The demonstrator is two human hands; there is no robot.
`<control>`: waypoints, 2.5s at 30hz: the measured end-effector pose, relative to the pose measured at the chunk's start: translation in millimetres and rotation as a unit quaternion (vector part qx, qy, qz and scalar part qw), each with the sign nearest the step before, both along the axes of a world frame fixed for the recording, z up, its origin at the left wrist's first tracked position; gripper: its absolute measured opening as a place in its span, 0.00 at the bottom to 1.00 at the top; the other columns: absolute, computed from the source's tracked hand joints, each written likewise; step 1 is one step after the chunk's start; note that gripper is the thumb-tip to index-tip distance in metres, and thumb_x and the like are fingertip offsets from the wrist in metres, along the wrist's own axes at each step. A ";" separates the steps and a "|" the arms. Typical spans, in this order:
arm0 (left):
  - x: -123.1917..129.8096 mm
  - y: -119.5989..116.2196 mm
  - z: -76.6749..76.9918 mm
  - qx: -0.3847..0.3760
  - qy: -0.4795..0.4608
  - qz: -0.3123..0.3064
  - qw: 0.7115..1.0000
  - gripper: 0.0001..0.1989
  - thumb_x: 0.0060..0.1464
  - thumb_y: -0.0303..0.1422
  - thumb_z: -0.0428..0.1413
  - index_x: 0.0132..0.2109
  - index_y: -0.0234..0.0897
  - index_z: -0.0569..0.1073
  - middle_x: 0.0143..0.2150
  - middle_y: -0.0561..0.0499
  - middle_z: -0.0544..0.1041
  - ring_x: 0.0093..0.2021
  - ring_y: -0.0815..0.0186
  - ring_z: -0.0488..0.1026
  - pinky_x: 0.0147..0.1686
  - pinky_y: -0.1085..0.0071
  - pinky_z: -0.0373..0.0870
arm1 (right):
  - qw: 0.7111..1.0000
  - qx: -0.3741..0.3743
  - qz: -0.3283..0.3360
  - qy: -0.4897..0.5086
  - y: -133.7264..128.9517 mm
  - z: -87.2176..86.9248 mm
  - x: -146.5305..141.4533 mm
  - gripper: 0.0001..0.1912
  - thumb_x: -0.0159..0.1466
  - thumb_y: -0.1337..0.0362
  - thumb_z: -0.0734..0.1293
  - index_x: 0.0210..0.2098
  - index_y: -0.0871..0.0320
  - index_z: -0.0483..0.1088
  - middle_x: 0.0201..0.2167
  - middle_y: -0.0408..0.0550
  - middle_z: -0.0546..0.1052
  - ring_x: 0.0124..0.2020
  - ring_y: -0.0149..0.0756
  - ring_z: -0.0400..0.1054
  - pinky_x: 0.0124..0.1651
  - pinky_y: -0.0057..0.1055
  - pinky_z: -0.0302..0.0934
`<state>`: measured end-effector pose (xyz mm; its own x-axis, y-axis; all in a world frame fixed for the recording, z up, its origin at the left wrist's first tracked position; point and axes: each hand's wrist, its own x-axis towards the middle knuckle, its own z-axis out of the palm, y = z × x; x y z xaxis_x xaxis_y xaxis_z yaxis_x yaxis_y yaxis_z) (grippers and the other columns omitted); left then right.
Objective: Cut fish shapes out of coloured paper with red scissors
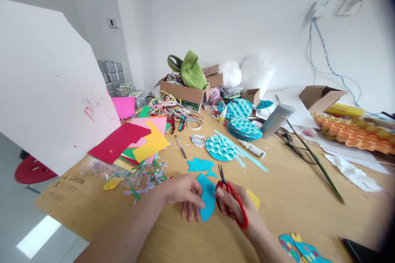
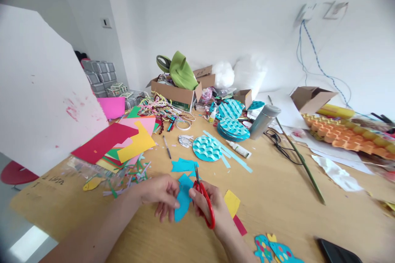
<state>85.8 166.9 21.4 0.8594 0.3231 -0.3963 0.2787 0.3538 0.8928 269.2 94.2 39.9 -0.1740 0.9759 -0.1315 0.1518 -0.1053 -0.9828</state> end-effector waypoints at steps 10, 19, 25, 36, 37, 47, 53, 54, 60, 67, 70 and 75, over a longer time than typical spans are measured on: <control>9.6 -17.3 -15.8 0.187 0.112 -0.043 0.975 0.22 0.41 0.52 0.59 0.20 0.38 0.68 0.13 0.54 0.66 0.11 0.70 0.62 0.11 0.76 0.55 | 0.989 -0.045 0.025 0.140 -0.6 -12.8 3.3 0.26 0.62 0.43 0.57 0.28 0.61 0.66 0.13 0.38 0.62 0.15 0.24 0.52 0.19 0.23 0.43; 12.4 -12.3 1.5 0.371 -0.056 0.385 0.843 0.15 0.49 0.41 0.58 0.42 0.39 0.74 0.34 0.49 0.73 0.29 0.70 0.68 0.27 0.76 0.64 | 0.984 -0.093 0.072 0.134 -1.1 -20.8 0.0 0.30 0.62 0.41 0.55 0.28 0.63 0.68 0.13 0.40 0.65 0.14 0.26 0.57 0.15 0.22 0.43; 10.4 -14.0 0.3 0.429 -0.073 0.325 0.840 0.11 0.49 0.37 0.59 0.40 0.39 0.76 0.45 0.45 0.70 0.41 0.65 0.69 0.35 0.75 0.69 | 0.988 -0.083 0.094 0.096 -3.7 -19.8 -0.2 0.29 0.61 0.40 0.56 0.29 0.63 0.68 0.16 0.41 0.67 0.16 0.25 0.59 0.17 0.22 0.44; 1.7 -2.0 3.6 0.461 -0.043 0.243 0.852 0.07 0.51 0.36 0.58 0.34 0.38 0.77 0.36 0.47 0.74 0.40 0.64 0.69 0.42 0.71 0.65 | 0.987 -0.116 0.106 0.023 -4.2 -9.2 -1.3 0.30 0.59 0.38 0.56 0.29 0.62 0.66 0.14 0.39 0.65 0.15 0.24 0.57 0.17 0.22 0.44; 1.1 -1.7 3.9 0.466 -0.043 0.237 0.851 0.07 0.51 0.35 0.57 0.34 0.38 0.77 0.36 0.47 0.74 0.40 0.64 0.69 0.42 0.71 0.65 | 0.987 -0.116 0.108 0.021 -4.4 -9.5 -1.2 0.30 0.60 0.38 0.56 0.29 0.62 0.66 0.14 0.39 0.65 0.14 0.24 0.57 0.17 0.22 0.44; 3.0 -1.1 -4.0 0.603 -0.068 0.208 0.767 0.08 0.57 0.31 0.51 0.34 0.34 0.73 0.34 0.47 0.74 0.38 0.66 0.69 0.41 0.70 0.65 | 0.978 -0.124 0.116 0.124 -1.9 -28.1 1.4 0.30 0.64 0.43 0.55 0.28 0.64 0.69 0.12 0.41 0.66 0.12 0.23 0.59 0.14 0.21 0.43; 3.0 -1.0 -7.2 0.633 -0.085 0.212 0.740 0.09 0.59 0.30 0.49 0.37 0.34 0.73 0.37 0.46 0.74 0.40 0.67 0.69 0.41 0.70 0.66 | 0.966 -0.158 0.104 0.175 -1.6 -30.4 1.6 0.30 0.64 0.43 0.55 0.29 0.65 0.70 0.12 0.41 0.67 0.12 0.24 0.60 0.13 0.19 0.41; 2.9 -0.8 -7.5 0.633 -0.089 0.213 0.738 0.09 0.59 0.29 0.49 0.38 0.34 0.73 0.37 0.46 0.74 0.40 0.67 0.69 0.42 0.70 0.66 | 0.966 -0.160 0.102 0.178 -1.8 -29.8 1.6 0.30 0.64 0.43 0.55 0.29 0.65 0.71 0.12 0.42 0.67 0.12 0.24 0.60 0.13 0.19 0.41; 1.2 -0.1 -2.9 0.690 -0.085 0.183 0.695 0.08 0.59 0.29 0.49 0.39 0.35 0.73 0.36 0.48 0.75 0.40 0.67 0.68 0.44 0.68 0.66 | 0.955 -0.195 0.095 0.202 -2.2 -26.4 2.2 0.32 0.62 0.41 0.55 0.27 0.65 0.70 0.11 0.41 0.66 0.11 0.23 0.59 0.12 0.19 0.38; -1.2 -3.3 1.0 0.772 -0.003 0.115 0.625 0.09 0.58 0.26 0.48 0.40 0.35 0.72 0.39 0.48 0.73 0.42 0.66 0.66 0.42 0.69 0.67 | 0.945 -0.225 0.090 0.218 -2.4 -22.8 1.9 0.33 0.61 0.40 0.56 0.27 0.65 0.71 0.11 0.42 0.66 0.10 0.23 0.60 0.10 0.17 0.35; 0.0 -6.2 -0.8 0.804 0.029 0.099 0.586 0.08 0.58 0.26 0.48 0.40 0.34 0.71 0.43 0.47 0.72 0.44 0.65 0.65 0.43 0.67 0.68 | 0.944 -0.233 0.084 0.218 -1.6 -22.1 1.4 0.33 0.60 0.39 0.56 0.26 0.66 0.71 0.11 0.42 0.66 0.10 0.23 0.60 0.10 0.16 0.35; 3.9 -12.1 -2.4 0.844 0.045 0.091 0.526 0.09 0.59 0.26 0.46 0.40 0.30 0.71 0.44 0.45 0.72 0.44 0.63 0.66 0.44 0.66 0.69 | 0.939 -0.252 0.072 0.224 1.0 -25.5 0.9 0.34 0.59 0.38 0.57 0.26 0.66 0.71 0.11 0.43 0.67 0.10 0.23 0.61 0.09 0.16 0.36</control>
<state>89.8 154.8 19.1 0.7553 0.3539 0.5516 0.4462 -0.8942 -0.0373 270.1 95.2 14.3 -0.4474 0.7718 -0.4519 -0.2173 -0.5840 -0.7822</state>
